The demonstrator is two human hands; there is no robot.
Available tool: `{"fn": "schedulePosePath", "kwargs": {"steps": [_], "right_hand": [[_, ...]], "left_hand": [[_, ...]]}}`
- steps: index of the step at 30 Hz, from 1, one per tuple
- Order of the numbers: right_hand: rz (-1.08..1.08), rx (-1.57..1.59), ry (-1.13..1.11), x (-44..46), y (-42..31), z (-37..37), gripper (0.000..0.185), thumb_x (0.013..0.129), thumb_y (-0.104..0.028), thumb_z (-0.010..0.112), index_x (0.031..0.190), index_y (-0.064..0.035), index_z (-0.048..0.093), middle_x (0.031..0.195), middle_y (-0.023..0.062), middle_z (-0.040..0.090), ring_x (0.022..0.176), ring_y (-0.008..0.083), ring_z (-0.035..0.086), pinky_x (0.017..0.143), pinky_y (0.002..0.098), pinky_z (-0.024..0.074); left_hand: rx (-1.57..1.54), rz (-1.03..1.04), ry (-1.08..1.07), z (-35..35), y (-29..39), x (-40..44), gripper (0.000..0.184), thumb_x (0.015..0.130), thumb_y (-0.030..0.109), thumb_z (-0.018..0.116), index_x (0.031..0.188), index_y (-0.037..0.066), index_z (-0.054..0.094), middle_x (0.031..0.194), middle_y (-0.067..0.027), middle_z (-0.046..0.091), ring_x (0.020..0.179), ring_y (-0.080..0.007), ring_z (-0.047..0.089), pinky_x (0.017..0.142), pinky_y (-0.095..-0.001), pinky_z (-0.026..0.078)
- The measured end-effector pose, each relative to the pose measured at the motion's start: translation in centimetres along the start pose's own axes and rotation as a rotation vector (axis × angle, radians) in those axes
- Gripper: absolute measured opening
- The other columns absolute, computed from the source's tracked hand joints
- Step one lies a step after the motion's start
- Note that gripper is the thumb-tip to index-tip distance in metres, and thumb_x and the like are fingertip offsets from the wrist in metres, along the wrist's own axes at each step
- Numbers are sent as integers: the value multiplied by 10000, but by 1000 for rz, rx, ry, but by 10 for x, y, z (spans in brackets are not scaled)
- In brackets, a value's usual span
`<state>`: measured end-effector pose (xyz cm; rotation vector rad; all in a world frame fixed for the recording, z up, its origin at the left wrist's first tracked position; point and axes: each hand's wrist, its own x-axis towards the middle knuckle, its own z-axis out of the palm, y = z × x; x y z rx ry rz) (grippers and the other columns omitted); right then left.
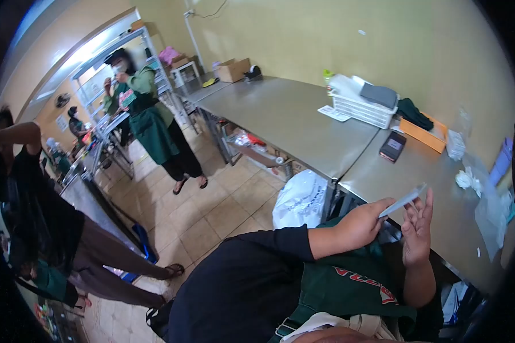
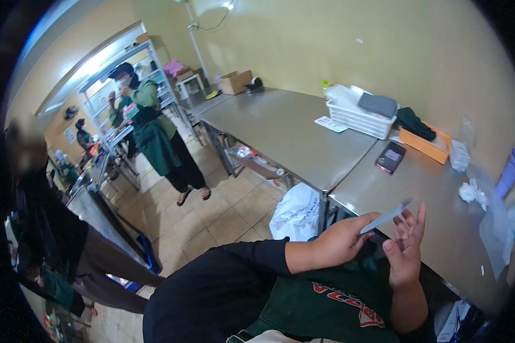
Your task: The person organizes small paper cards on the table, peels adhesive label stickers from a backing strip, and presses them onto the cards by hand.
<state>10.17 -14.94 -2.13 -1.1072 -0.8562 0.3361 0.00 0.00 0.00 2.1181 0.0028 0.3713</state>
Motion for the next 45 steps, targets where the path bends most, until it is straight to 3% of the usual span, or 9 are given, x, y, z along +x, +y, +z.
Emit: {"fn": "schedulePosePath", "kwargs": {"steps": [6, 15, 18, 21, 22, 25, 26, 35, 45], "right_hand": [[-14, 288, 83, 17, 22, 59, 768, 827, -77, 643, 1424, -28, 162, 1390, 144, 326, 1224, 223, 372, 1049, 368, 278], [167, 586, 388, 34, 37, 49, 482, 909, -62, 406, 1361, 31, 267, 1301, 198, 448, 1194, 295, 443, 1019, 427, 351], [136, 603, 419, 39, 26, 52, 490, 913, -70, 380, 1373, 26, 241, 1323, 222, 418, 1226, 315, 418, 1023, 446, 351], [57, 623, 412, 41, 17, 64, 501, 915, -75, 383, 1380, 20, 224, 1338, 230, 396, 1235, 322, 408, 1030, 452, 343], [31, 600, 385, 40, 19, 66, 505, 920, -82, 383, 1385, 15, 212, 1344, 231, 386, 1246, 328, 398, 1034, 455, 338], [22, 603, 334, 36, 25, 73, 501, 920, -81, 386, 1383, 14, 221, 1343, 231, 387, 1250, 329, 394, 1033, 455, 337], [26, 614, 321, 35, 28, 75, 504, 919, -80, 389, 1385, 14, 220, 1343, 231, 387, 1252, 328, 393, 1033, 456, 337], [-162, 569, 168, 37, 24, 92, 552, 895, -95, 445, 1402, -77, 229, 1365, 221, 338, 1259, 370, 372, 1074, 476, 261], [-206, 458, 7, 40, 41, 91, 429, 797, -77, 577, 1174, -125, 378, 1358, 251, 317, 1282, 404, 313, 1099, 502, 190]], "left_hand": [[681, 417, 322, -1, -23, -10, 466, 789, 74, 487, 1207, -110, 397, 1239, -269, 465, 1121, -399, 490, 975, -428, 400], [554, 331, 120, -6, -26, -11, 679, 758, 181, 649, 1291, -94, 331, 1284, -295, 394, 1172, -418, 431, 1006, -410, 363], [508, 252, 291, -10, -30, -20, 804, 752, 229, 711, 1334, -87, 256, 1308, -271, 371, 1206, -387, 410, 1023, -395, 339], [-137, -71, 332, -6, -47, -18, 771, 830, 248, 662, 1367, -54, 198, 1309, -235, 376, 1219, -338, 412, 1028, -384, 335], [-666, -64, 238, -4, -48, -15, 683, 871, 236, 619, 1362, -15, 216, 1277, -175, 423, 1152, -263, 487, 945, -369, 430], [-1175, -362, 149, -15, -43, -20, 537, 884, 200, 591, 1307, 13, 319, 1200, -135, 510, 1036, -200, 569, 791, -319, 525], [-1254, -291, 198, -13, -46, -19, 411, 892, 183, 572, 1230, 14, 410, 1083, -99, 592, 888, -156, 626, 632, -278, 559], [-1401, -389, 119, -20, -67, -33, 288, 888, 163, 569, 1119, -5, 535, 911, -99, 652, 697, -158, 646, 552, -236, 544], [-1459, -445, 57, -28, -70, -44, 319, 885, 239, 576, 1123, 30, 539, 872, -90, 659, 615, -144, 638, 461, -213, 497]]}}
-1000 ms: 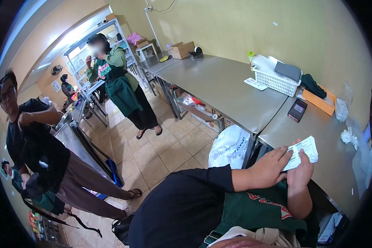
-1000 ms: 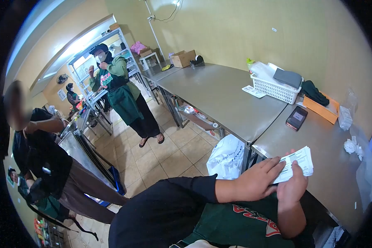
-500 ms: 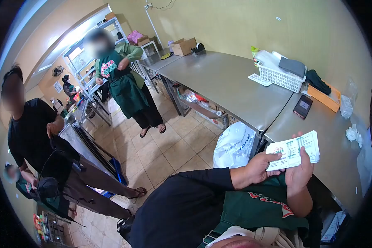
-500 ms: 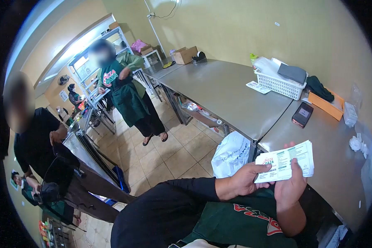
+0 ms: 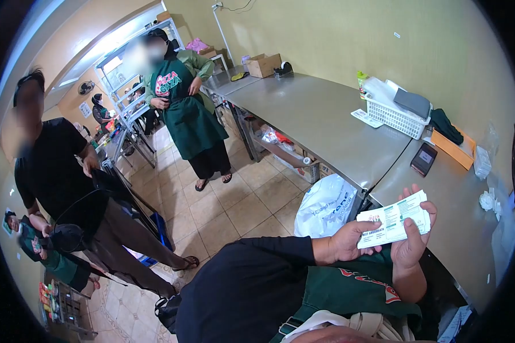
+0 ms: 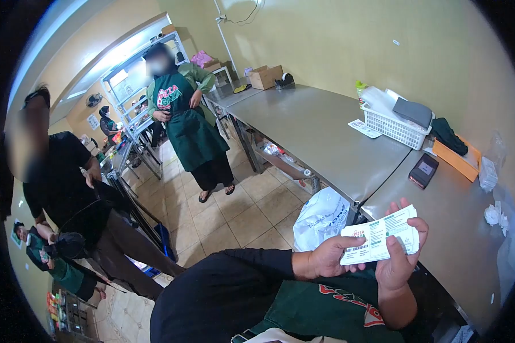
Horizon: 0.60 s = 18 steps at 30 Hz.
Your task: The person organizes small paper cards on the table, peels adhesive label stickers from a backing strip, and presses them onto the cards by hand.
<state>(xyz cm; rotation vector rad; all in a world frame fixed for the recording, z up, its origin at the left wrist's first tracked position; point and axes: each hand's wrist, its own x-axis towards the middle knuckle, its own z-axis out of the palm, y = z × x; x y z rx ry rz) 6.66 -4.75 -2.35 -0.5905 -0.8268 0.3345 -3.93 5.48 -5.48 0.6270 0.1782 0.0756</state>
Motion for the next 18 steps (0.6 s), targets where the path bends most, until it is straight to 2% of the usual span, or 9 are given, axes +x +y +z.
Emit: {"fn": "schedulePosePath", "kwargs": {"steps": [3, 6, 9, 12, 13, 16, 18], "right_hand": [[13, -4, 17, -1, 3, -7, 481, 794, -101, 584, 1216, -118, 354, 1382, 235, 303, 1288, 384, 315, 1097, 493, 196], [4, -12, 37, 1, 2, -1, 671, 805, -226, 637, 1346, -101, 260, 1411, 223, 283, 1292, 381, 316, 1089, 490, 205], [12, 66, -32, 8, -2, 3, 816, 847, -389, 599, 1435, -94, 114, 1420, 212, 288, 1303, 353, 319, 1087, 464, 216], [10, 117, -2, 19, 4, -14, 817, 883, -529, 478, 1458, -114, 72, 1374, 168, 369, 1271, 294, 369, 1074, 435, 235], [-33, 2, -70, 26, 15, -37, 723, 919, -516, 412, 1434, -73, 165, 1349, 145, 399, 1263, 256, 380, 1057, 415, 267], [95, -443, -236, 39, 37, -95, 560, 939, -434, 432, 1310, -17, 385, 1213, 129, 510, 1141, 231, 488, 981, 374, 360], [273, -580, -318, 56, 42, -120, 414, 934, -347, 478, 1164, -3, 499, 1043, 105, 573, 1007, 203, 540, 933, 335, 389]], "left_hand": [[89, 31, 21, 3, 2, -2, 310, 889, 216, 576, 1128, 23, 533, 864, -96, 655, 571, -139, 629, 405, -191, 466], [128, 81, 38, 7, 5, -1, 303, 892, 190, 576, 1132, 11, 525, 862, -101, 651, 550, -136, 623, 372, -181, 445], [141, 159, 74, 13, 12, -2, 291, 894, 182, 572, 1115, -4, 535, 840, -98, 642, 542, -125, 608, 367, -188, 435], [129, 251, 101, 21, 26, -6, 266, 901, 174, 557, 1085, -17, 538, 811, -91, 633, 542, -123, 599, 361, -190, 427], [121, 274, 116, 21, 32, -7, 261, 904, 172, 551, 1083, -17, 534, 816, -93, 632, 543, -126, 600, 358, -190, 423], [106, 413, 93, 29, 55, -17, 279, 904, 166, 545, 1101, -30, 514, 854, -116, 630, 536, -139, 591, 352, -188, 404], [96, 490, 48, 35, 66, -24, 295, 899, 161, 551, 1116, -32, 506, 857, -119, 631, 536, -138, 590, 354, -184, 404]]}}
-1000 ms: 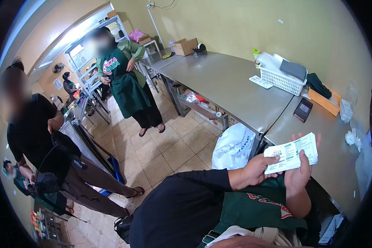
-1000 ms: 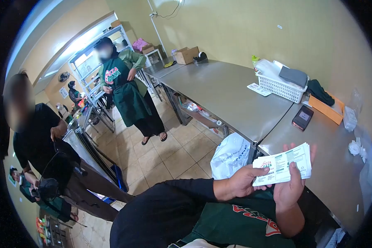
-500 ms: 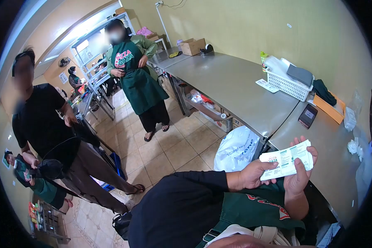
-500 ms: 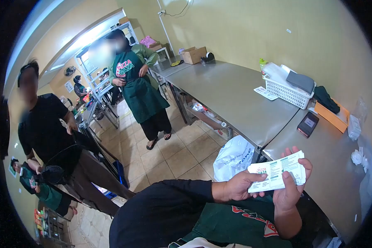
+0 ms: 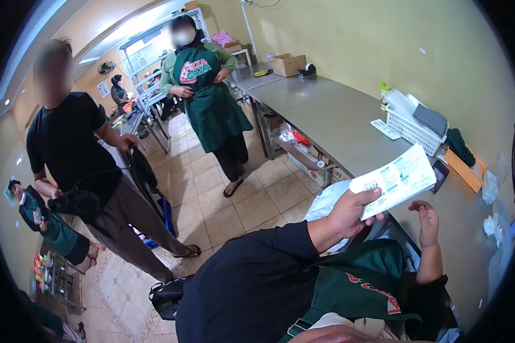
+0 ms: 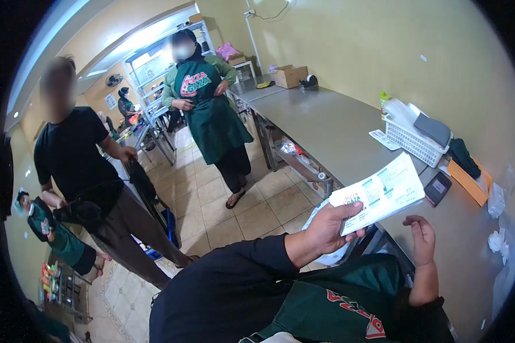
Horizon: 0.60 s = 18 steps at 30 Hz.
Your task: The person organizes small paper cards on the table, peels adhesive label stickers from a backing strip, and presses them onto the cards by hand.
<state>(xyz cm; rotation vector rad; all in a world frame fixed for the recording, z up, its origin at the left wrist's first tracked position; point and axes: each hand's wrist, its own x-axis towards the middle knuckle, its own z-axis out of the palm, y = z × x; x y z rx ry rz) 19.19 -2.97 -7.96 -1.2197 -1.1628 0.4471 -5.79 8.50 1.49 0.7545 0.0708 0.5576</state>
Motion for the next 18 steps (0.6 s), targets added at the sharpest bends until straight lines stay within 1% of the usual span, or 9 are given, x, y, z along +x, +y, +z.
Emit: {"fn": "schedulePosePath", "kwargs": {"steps": [1, 4, 5, 8, 9, 12, 15, 18], "right_hand": [[84, -64, -59, 5, 3, -5, 351, 931, -303, 502, 1090, 4, 556, 958, 92, 605, 940, 189, 567, 909, 315, 404], [272, 145, 90, 11, 12, -7, 263, 912, -247, 547, 1009, -7, 591, 822, 51, 610, 813, 145, 579, 815, 275, 444], [288, 257, 149, 11, 32, -16, 247, 915, -239, 538, 1030, -25, 581, 817, 47, 602, 809, 132, 573, 787, 266, 452], [248, 537, 258, 8, 44, -33, 233, 919, -235, 534, 1035, -36, 571, 815, 39, 603, 789, 133, 578, 760, 269, 462], [250, 536, 278, 7, 42, -32, 228, 917, -234, 541, 1041, -44, 562, 816, 37, 608, 770, 138, 582, 750, 269, 461], [230, 413, 238, 5, 46, -31, 227, 913, -229, 550, 1046, -45, 561, 824, 44, 616, 760, 139, 584, 739, 270, 461], [222, 411, 202, 2, 51, -38, 215, 907, -209, 557, 1048, -47, 561, 827, 50, 618, 778, 139, 583, 731, 269, 459], [231, 553, 220, 0, 44, -44, 221, 898, -205, 568, 1047, -42, 563, 822, 51, 617, 801, 143, 584, 743, 274, 466]], "left_hand": [[1, 31, 1, 2, 5, -1, 297, 897, 160, 551, 1119, -32, 504, 859, -120, 632, 534, -137, 592, 354, -183, 403], [5, 115, -8, 7, 16, -5, 300, 894, 156, 552, 1125, -30, 501, 868, -123, 638, 528, -133, 598, 352, -177, 401], [13, 141, -22, 10, 19, -8, 300, 894, 155, 552, 1125, -30, 501, 873, -125, 641, 525, -132, 600, 351, -175, 401], [70, 208, -63, 19, 30, -15, 302, 891, 150, 554, 1127, -30, 501, 894, -133, 647, 518, -131, 605, 351, -170, 403], [93, 221, -76, 22, 33, -18, 303, 890, 149, 555, 1127, -30, 500, 902, -136, 649, 516, -132, 607, 351, -169, 404], [164, 273, -130, 33, 45, -22, 305, 887, 139, 561, 1138, -26, 506, 919, -133, 651, 540, -127, 615, 371, -173, 424], [249, 343, -108, 43, 49, -26, 329, 879, 126, 560, 1169, -21, 507, 979, -171, 650, 564, -156, 631, 405, -203, 442], [270, 411, -96, 53, 47, -29, 312, 874, 109, 569, 1157, -15, 521, 990, -168, 650, 595, -162, 638, 425, -210, 446]]}}
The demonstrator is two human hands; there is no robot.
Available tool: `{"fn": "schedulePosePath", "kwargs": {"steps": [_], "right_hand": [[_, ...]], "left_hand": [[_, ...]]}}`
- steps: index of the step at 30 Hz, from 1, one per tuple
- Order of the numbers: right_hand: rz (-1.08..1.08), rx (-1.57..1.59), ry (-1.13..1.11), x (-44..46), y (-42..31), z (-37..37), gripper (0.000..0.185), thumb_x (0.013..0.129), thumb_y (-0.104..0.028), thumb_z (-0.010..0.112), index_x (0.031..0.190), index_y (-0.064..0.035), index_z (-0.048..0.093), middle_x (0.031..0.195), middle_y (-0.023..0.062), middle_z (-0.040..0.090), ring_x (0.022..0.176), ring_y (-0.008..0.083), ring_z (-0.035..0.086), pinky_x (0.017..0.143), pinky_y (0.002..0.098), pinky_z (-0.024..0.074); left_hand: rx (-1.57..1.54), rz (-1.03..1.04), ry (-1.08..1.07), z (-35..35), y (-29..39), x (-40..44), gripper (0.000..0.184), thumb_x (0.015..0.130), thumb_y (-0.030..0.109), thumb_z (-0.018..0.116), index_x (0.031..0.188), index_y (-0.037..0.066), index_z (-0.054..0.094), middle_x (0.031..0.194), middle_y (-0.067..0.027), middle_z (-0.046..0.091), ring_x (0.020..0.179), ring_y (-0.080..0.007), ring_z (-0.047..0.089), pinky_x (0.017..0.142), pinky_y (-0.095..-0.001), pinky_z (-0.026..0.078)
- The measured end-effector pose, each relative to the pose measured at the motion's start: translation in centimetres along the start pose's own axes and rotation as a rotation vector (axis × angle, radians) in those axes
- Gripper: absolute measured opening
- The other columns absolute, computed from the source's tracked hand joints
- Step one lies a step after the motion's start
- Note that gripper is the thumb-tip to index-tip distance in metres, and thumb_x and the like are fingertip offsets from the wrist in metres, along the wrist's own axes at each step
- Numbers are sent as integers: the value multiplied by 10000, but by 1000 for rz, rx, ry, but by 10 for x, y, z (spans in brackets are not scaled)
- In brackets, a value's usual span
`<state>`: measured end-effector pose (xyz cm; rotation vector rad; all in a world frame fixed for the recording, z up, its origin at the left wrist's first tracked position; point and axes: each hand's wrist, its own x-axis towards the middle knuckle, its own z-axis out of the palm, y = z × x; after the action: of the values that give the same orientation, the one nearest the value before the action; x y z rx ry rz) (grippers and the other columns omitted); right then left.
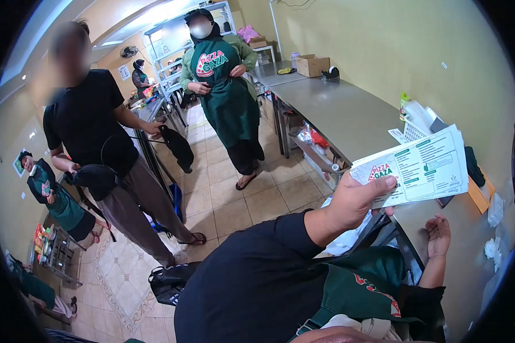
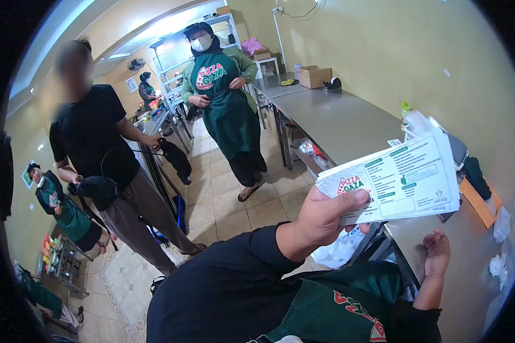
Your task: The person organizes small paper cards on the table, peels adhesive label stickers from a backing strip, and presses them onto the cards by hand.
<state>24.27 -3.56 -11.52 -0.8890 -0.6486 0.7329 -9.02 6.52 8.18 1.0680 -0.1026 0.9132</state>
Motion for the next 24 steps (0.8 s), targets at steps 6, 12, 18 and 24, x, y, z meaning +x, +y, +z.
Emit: {"fn": "schedulePosePath", "kwargs": {"steps": [6, 12, 18, 24], "right_hand": [[41, 159, -10, 5, 1, -18, 298, 893, -210, 566, 1122, -26, 515, 864, 72, 600, 815, 174, 582, 814, 304, 472], [45, 139, 30, 10, 9, -35, 333, 915, -223, 520, 1166, -8, 479, 918, 79, 590, 882, 179, 573, 825, 304, 472], [0, 66, -14, 10, 8, -36, 335, 926, -286, 532, 1169, -60, 485, 905, 67, 599, 845, 163, 580, 811, 308, 489], [-14, 64, -29, 7, 6, -28, 351, 929, -279, 526, 1203, -65, 474, 928, 66, 597, 877, 156, 578, 832, 307, 487]], "left_hand": [[76, 51, -79, -2, -14, -2, 300, 878, 111, 583, 1143, -20, 530, 982, -140, 641, 660, -160, 634, 515, -210, 474], [848, 698, -342, -13, -4, -8, 214, 845, 95, 569, 1031, -9, 593, 909, -122, 635, 700, -210, 621, 605, -303, 484], [1007, 1069, -569, -11, 5, -9, 252, 836, 162, 573, 1008, -13, 630, 962, -159, 664, 746, -229, 654, 582, -296, 475], [917, 1077, -539, -9, 0, -9, 290, 811, 188, 551, 988, -31, 622, 904, -146, 655, 625, -230, 609, 516, -328, 435]]}}
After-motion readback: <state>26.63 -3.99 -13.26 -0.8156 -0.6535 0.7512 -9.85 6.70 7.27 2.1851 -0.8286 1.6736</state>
